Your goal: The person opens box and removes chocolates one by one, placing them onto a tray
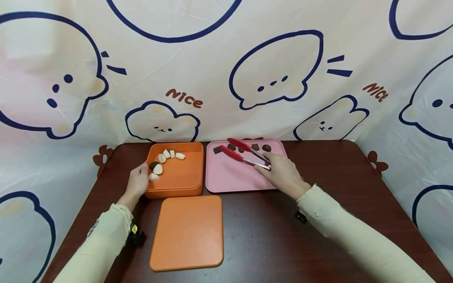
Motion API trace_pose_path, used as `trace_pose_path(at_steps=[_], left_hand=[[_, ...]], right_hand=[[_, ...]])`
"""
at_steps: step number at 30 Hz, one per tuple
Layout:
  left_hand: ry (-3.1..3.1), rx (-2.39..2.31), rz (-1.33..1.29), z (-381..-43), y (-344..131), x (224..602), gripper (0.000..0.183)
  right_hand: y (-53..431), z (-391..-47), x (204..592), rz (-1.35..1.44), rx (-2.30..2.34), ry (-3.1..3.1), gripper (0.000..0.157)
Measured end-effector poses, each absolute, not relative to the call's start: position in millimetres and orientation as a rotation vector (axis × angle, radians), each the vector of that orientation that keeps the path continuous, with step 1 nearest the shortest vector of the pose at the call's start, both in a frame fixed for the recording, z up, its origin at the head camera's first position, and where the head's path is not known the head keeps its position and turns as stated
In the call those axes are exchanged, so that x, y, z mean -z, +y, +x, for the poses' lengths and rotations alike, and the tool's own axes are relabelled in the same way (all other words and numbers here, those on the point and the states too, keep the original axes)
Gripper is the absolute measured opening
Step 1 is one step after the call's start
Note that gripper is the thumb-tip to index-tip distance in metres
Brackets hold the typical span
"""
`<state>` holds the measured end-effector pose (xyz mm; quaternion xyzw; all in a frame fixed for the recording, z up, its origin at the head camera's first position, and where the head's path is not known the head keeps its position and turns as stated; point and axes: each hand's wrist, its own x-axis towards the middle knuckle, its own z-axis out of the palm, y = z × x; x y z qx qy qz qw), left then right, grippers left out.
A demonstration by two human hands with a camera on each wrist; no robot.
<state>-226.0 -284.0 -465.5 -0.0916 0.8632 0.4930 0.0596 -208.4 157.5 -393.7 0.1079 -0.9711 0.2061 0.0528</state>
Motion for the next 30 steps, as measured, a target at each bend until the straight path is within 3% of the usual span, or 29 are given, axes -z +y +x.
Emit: trace_pose_path(at_steps=[6,14,21,30], left_hand=[[2.610,-1.502,-0.265,-227.5,-283.3,465.6,0.062],[2.604,-1.515,-0.268,-228.1,-282.8,466.5,0.061],[2.598,-1.520,-0.265,-227.3,-282.4,467.3,0.060],[2.597,-1.526,-0.268,-227.7,-283.1,466.5,0.060]], right_hand=[[132.2,-208.7,393.1,0.428,-0.562,-2.902,0.044],[92.5,-214.0,390.5,0.488,-0.455,-2.925,0.058],[57.0,-216.7,390.9,0.630,-0.352,-2.881,0.048],[7.9,-214.3,383.6,0.721,-0.121,-2.877,0.053]])
